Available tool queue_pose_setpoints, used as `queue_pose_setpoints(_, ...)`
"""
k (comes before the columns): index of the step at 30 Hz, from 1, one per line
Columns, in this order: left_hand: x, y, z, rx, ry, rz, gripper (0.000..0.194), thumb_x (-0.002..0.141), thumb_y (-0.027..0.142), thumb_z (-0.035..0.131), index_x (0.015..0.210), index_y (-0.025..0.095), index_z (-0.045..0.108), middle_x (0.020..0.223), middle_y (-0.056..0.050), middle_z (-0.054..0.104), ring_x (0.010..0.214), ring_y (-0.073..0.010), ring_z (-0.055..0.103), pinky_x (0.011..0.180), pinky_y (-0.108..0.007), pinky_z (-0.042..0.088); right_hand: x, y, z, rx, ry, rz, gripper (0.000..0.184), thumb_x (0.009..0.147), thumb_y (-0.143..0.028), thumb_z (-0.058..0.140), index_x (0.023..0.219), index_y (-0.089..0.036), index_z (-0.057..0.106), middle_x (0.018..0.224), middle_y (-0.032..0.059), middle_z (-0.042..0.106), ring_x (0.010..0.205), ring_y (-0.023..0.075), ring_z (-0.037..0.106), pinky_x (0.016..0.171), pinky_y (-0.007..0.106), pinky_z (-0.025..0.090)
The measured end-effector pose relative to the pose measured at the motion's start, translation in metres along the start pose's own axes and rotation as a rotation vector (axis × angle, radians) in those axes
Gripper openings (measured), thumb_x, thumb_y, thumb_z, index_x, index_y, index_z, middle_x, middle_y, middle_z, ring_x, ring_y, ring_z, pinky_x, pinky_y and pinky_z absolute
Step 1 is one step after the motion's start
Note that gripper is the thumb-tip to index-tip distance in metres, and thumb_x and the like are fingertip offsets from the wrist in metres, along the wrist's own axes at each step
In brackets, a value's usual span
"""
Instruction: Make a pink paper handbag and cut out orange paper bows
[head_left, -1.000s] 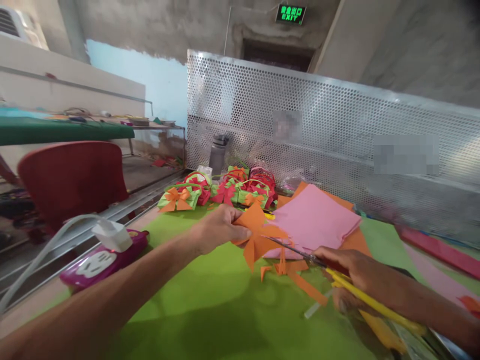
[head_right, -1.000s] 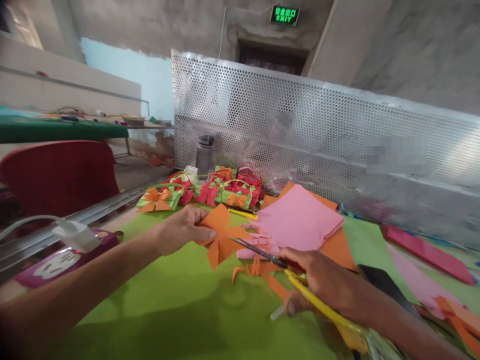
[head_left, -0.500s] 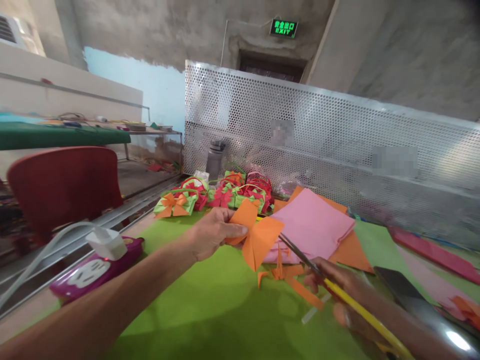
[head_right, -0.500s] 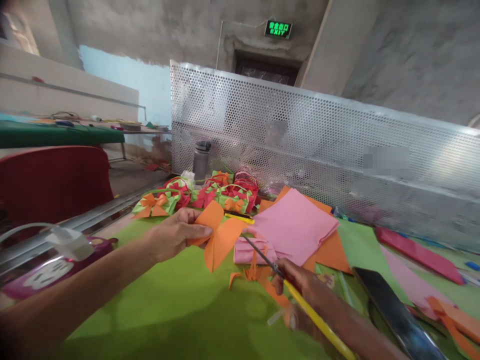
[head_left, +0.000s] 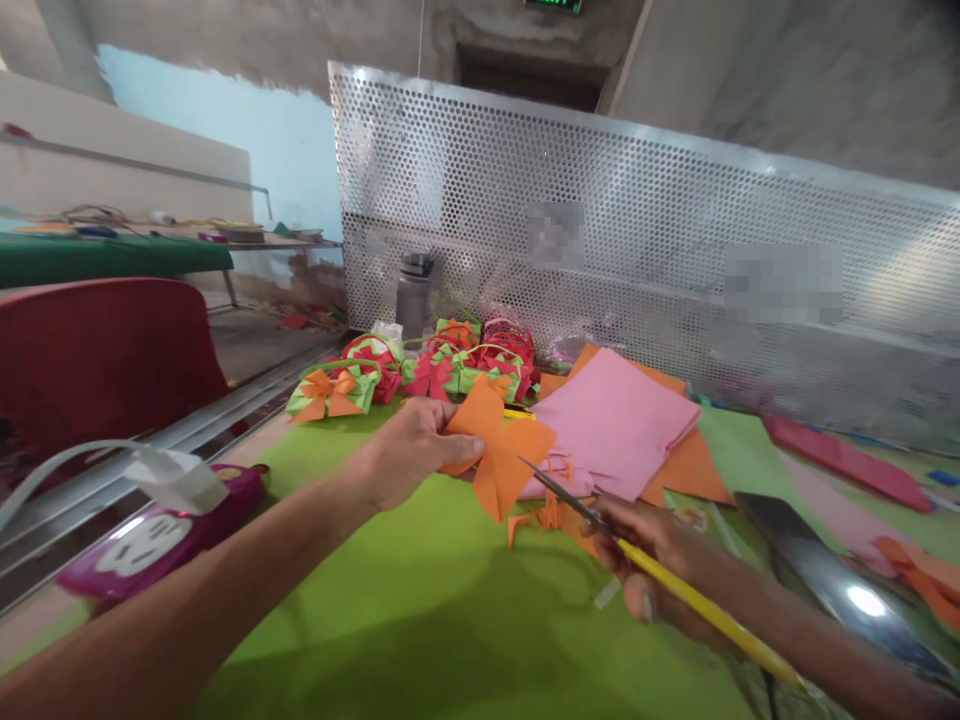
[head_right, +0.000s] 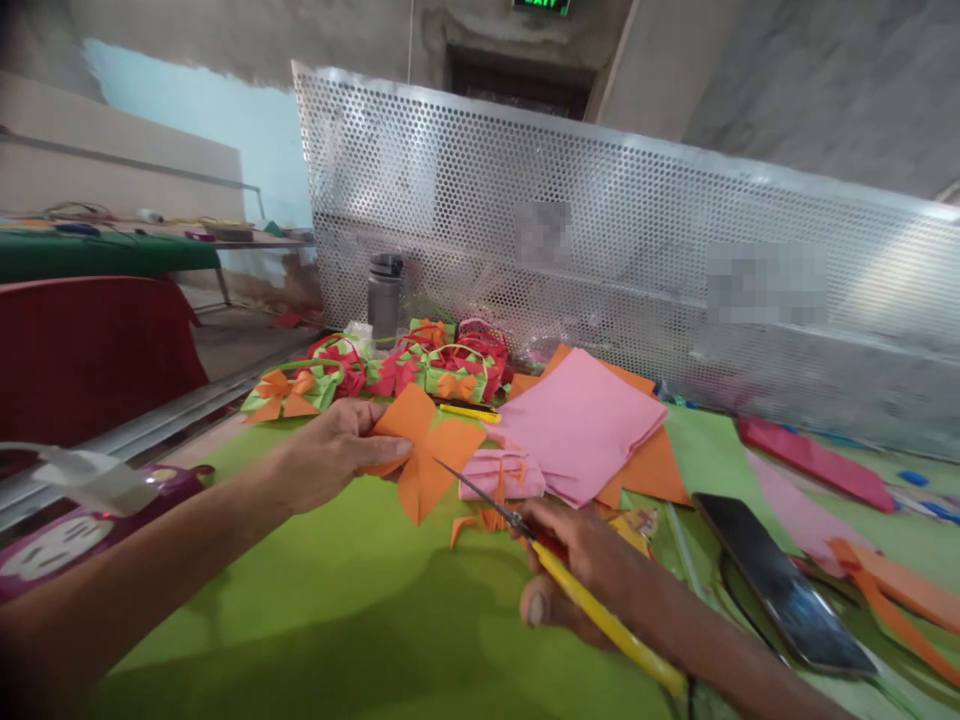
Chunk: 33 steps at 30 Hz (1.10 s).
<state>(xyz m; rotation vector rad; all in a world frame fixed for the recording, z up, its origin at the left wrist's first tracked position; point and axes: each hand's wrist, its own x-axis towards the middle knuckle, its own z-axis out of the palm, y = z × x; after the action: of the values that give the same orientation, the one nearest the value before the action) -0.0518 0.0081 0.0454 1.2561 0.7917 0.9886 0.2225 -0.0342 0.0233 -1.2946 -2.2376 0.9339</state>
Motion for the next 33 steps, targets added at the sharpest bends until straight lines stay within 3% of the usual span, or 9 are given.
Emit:
queue_pose_setpoints(7,-0.001,0.001,0.005,0.063,-0.015,0.006,0.021,0.058,0.023,0.071,0.073,0.009,0.067,0.066,-0.004,0.065,0.059,-0.0120,0.057,0.057,-0.023,0.045,0.009,-0.018,-0.002,-0.111,-0.080,-0.109,0.055,0.070,-0.072,0.047,0.081,-0.018,0.049,0.068,-0.0003,0.049,0.057,0.0115,0.039,0.046,0.021,0.033)
queue_pose_setpoints(15,-0.005,0.005,0.008,0.057,0.026,-0.029,0.011,0.058,0.018,0.069,0.066,0.011,0.065,0.062,-0.002,0.063,0.054,-0.0105,0.055,0.054,-0.023,0.044,0.012,-0.025,-0.003,-0.100,-0.119,-0.081,0.067,0.062,-0.084,0.035,0.076,-0.019,0.042,0.066,-0.0015,0.045,0.054,0.0106,0.035,0.047,0.023,0.032)
queue_pose_setpoints(33,-0.005,0.003,0.008,0.076,0.024,-0.011,0.018,0.059,0.019,0.069,0.073,0.008,0.067,0.068,-0.005,0.066,0.061,-0.0135,0.060,0.058,-0.024,0.047,0.012,-0.021,-0.004,-0.149,-0.129,-0.095,0.059,0.070,-0.076,0.039,0.081,-0.018,0.046,0.065,-0.0022,0.046,0.054,0.0106,0.038,0.046,0.021,0.032)
